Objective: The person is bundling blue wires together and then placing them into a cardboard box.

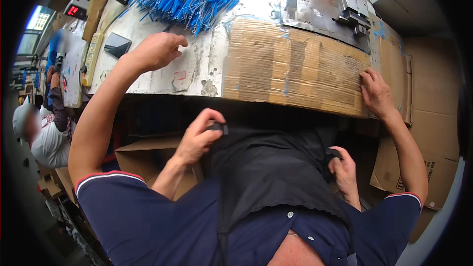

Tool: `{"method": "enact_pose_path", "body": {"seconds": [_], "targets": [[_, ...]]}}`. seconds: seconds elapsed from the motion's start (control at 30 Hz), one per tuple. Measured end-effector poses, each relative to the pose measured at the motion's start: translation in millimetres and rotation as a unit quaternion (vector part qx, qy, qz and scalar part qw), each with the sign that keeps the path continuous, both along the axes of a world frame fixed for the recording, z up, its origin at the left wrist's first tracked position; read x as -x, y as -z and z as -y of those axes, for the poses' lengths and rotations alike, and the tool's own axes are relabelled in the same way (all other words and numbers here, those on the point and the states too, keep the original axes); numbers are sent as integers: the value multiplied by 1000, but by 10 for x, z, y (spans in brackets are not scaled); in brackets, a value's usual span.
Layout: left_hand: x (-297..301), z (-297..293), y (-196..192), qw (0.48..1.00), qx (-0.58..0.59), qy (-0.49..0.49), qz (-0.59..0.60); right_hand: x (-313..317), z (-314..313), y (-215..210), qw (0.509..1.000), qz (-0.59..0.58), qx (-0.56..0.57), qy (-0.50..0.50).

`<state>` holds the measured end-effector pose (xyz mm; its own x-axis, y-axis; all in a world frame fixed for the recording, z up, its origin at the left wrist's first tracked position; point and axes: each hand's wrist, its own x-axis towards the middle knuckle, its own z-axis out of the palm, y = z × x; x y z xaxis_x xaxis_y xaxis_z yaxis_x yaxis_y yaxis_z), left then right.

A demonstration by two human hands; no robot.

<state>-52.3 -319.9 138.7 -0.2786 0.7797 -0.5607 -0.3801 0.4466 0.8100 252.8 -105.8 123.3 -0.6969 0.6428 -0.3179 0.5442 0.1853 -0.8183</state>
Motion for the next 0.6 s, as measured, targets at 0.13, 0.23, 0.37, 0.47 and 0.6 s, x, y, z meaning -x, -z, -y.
{"method": "enact_pose_path", "body": {"seconds": [0.13, 0.23, 0.37, 0.47, 0.6], "targets": [[-458, 105, 771, 992, -71, 101, 6, -28, 580, 20, 979, 118, 164, 14], [-591, 97, 1136, 987, -61, 150, 17, -53, -97, 60, 983, 97, -110, -115], [-738, -108, 1081, 977, -84, 140, 136, -133, -497, 81, 965, -5, -183, -190], [-803, -166, 1083, 973, -78, 166, 143, -175, -207, 25, 942, -7, -195, -273], [-891, -325, 959, 958, -37, 279, 43, -135, 10, 52, 943, 24, -169, -287]]}}
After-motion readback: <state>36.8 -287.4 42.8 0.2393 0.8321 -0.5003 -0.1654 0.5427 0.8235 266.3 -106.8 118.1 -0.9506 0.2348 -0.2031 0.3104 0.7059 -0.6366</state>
